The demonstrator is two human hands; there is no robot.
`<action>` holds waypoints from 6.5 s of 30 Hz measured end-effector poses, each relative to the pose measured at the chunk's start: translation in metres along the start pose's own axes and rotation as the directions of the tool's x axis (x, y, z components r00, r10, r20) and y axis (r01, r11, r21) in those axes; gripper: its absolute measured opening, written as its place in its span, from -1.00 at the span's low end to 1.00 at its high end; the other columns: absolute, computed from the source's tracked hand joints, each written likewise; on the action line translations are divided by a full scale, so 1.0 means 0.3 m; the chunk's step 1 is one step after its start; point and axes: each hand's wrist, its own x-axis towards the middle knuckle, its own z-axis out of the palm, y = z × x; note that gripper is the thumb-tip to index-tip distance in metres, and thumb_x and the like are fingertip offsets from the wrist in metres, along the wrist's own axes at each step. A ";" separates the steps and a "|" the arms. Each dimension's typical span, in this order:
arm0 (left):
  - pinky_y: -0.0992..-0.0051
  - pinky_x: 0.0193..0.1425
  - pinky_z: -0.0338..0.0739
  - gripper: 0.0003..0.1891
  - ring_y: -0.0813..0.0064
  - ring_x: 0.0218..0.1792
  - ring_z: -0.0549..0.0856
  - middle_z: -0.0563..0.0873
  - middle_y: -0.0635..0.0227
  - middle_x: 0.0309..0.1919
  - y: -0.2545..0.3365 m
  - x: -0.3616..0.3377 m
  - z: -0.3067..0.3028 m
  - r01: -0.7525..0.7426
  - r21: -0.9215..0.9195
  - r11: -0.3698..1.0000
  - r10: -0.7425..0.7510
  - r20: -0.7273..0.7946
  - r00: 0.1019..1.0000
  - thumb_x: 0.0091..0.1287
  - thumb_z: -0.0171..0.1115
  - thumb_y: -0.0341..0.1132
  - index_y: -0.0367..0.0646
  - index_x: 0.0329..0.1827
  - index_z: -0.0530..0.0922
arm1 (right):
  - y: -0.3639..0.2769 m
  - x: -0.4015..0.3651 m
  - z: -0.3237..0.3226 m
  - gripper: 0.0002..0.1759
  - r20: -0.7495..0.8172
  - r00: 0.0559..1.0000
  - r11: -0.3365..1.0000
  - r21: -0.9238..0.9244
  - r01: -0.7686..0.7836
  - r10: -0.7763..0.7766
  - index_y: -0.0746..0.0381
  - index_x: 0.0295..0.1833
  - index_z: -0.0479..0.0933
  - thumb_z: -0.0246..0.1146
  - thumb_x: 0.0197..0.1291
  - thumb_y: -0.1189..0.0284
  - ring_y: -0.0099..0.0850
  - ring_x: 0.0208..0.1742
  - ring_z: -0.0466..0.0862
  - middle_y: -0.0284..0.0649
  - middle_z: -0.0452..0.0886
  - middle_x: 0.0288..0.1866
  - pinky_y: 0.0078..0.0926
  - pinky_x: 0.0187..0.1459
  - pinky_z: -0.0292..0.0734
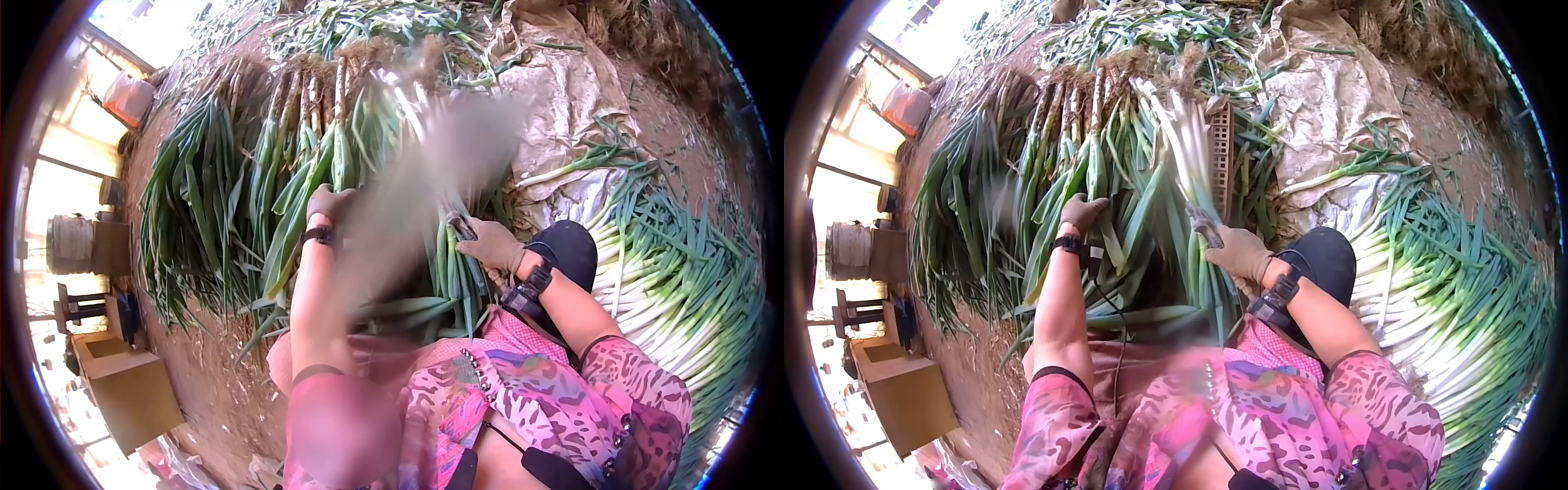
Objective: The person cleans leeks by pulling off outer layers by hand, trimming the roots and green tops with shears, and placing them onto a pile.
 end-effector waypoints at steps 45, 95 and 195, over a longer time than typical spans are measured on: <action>0.42 -0.04 0.68 -0.46 0.35 -0.09 0.81 0.82 0.06 -0.10 0.382 -0.604 0.244 -0.042 -0.527 0.849 0.144 0.152 0.978 0.27 0.49 -0.13 -0.38 0.15 0.60 | -0.108 -0.055 -0.002 -0.46 -0.122 0.991 0.999 0.007 0.047 -0.046 0.28 0.15 0.54 0.30 0.18 0.14 0.18 -0.10 0.68 0.18 0.68 -0.20 0.03 -0.07 0.57; 0.37 0.15 0.62 -0.54 0.27 -0.02 0.79 0.81 0.10 -0.02 0.200 -0.302 0.317 -0.404 -0.355 0.843 0.454 0.065 0.889 0.25 0.37 -0.18 -0.23 0.18 0.67 | -0.002 0.085 -0.007 -0.49 -0.158 0.987 0.997 -0.066 -0.048 0.037 0.28 -0.01 0.54 0.33 0.19 0.05 0.12 -0.03 0.70 0.14 0.71 -0.15 -0.02 0.04 0.55; 0.49 -0.44 0.63 -0.51 0.47 -0.52 0.68 0.69 0.41 -0.45 -0.029 -0.604 0.343 0.613 -0.776 -0.146 0.236 0.575 0.784 0.55 0.07 0.20 -0.06 -0.23 0.63 | -0.046 0.506 0.050 -0.48 -0.222 0.934 0.960 -0.037 0.279 -0.280 0.34 -0.04 0.65 0.24 0.17 0.08 0.02 -0.13 0.76 0.14 0.74 -0.19 -0.14 -0.03 0.62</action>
